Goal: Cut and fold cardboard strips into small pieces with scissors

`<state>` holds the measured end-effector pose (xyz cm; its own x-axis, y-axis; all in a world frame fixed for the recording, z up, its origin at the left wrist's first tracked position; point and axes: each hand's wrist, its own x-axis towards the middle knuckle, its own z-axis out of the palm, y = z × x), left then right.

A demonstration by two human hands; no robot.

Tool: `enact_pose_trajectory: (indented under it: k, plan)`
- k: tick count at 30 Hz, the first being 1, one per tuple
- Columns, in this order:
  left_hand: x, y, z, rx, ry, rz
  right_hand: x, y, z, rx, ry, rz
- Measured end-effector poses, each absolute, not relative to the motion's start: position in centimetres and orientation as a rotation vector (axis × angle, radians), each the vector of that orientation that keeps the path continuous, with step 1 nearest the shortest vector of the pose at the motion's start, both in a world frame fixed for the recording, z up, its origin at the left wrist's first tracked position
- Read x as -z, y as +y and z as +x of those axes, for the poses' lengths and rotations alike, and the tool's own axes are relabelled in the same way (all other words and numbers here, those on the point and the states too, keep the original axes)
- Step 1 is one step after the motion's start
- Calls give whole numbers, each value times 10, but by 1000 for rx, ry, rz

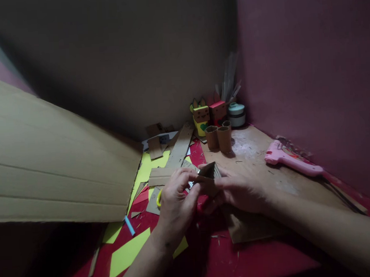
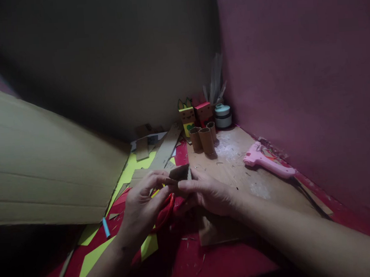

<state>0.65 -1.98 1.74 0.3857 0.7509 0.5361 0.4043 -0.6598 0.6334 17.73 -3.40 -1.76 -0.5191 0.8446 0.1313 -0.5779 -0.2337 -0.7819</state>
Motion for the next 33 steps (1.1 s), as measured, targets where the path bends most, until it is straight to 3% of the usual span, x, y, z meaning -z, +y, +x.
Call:
enact_pose_trajectory:
  k: [13, 20, 33]
  plan:
    - [-11, -22, 6, -1209, 968, 2400, 12, -36, 176, -1244, -1408, -832]
    - [-4, -23, 7, -1255, 1035, 2266, 11, -36, 176, -1130, -1488, -866]
    - [-9, -21, 4, -1153, 933, 2623, 10, -37, 178, -982, -1635, -930]
